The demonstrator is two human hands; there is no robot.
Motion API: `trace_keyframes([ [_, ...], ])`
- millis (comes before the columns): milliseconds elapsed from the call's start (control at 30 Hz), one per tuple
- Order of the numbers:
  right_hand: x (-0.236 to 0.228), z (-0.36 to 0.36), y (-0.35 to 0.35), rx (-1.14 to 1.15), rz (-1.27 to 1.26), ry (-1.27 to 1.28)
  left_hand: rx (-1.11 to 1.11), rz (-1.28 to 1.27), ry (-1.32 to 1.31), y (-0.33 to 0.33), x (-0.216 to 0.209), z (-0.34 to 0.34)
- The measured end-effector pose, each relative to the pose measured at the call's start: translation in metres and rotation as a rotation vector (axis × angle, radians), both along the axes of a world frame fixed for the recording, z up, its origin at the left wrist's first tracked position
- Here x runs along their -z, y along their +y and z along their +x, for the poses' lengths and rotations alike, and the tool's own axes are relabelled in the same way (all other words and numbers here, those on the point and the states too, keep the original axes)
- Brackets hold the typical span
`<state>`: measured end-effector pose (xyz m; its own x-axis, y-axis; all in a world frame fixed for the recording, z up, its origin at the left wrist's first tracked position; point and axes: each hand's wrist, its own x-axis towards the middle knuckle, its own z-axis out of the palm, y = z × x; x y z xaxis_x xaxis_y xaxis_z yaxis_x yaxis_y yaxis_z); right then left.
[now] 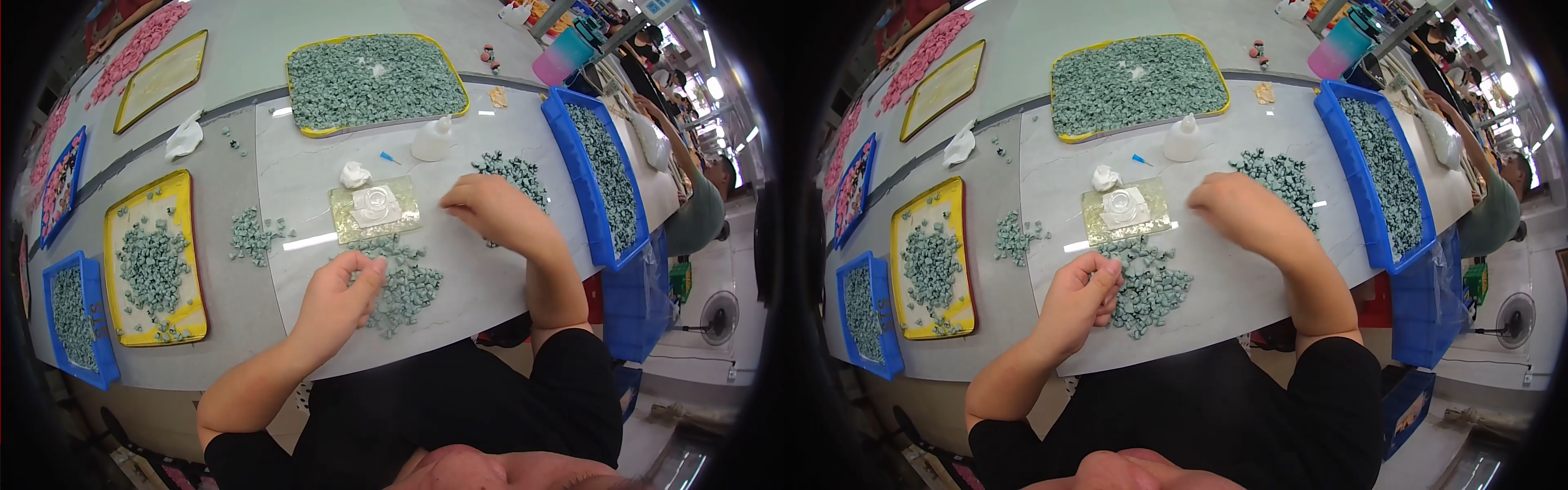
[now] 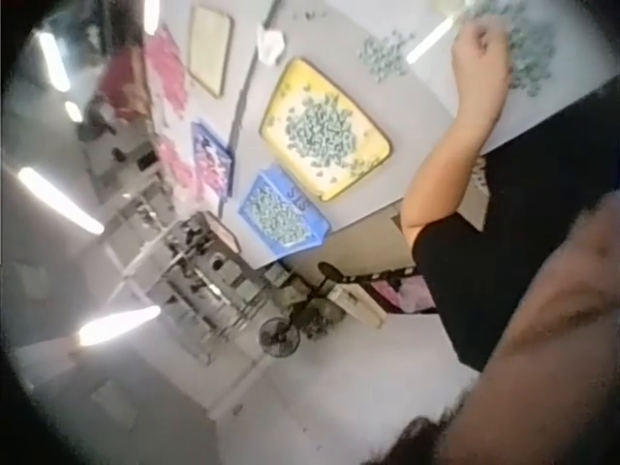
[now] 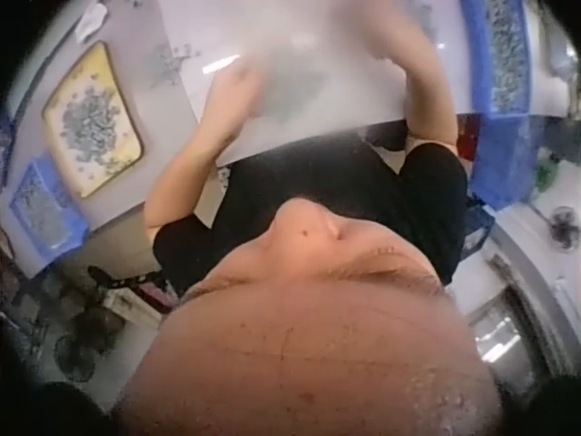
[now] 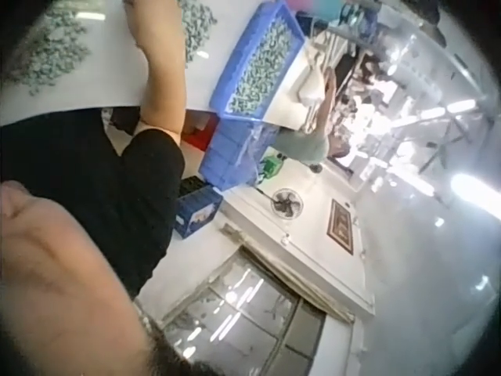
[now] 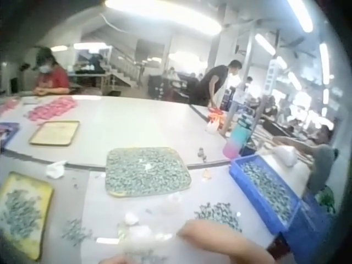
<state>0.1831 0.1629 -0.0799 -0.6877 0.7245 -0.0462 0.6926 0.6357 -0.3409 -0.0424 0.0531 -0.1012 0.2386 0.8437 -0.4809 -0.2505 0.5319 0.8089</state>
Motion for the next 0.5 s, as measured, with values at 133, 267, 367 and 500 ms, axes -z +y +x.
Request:
trace_keyframes([
  [133,-0.003,0.016,0.000,0.194,0.024,-0.221,0.000,-0.062,-0.150,0.002,-0.002,-0.001],
  [267,0.007,0.018,-0.004,0.269,0.011,-0.269,-0.098,-0.060,-0.267,0.007,0.000,-0.004],
  [367,0.013,0.017,-0.006,0.262,0.077,-0.269,-0.172,-0.009,-0.284,0.009,0.001,-0.003],
  [500,0.014,0.014,-0.009,0.243,0.067,-0.247,-0.250,0.006,-0.289,0.011,0.004,-0.003],
])
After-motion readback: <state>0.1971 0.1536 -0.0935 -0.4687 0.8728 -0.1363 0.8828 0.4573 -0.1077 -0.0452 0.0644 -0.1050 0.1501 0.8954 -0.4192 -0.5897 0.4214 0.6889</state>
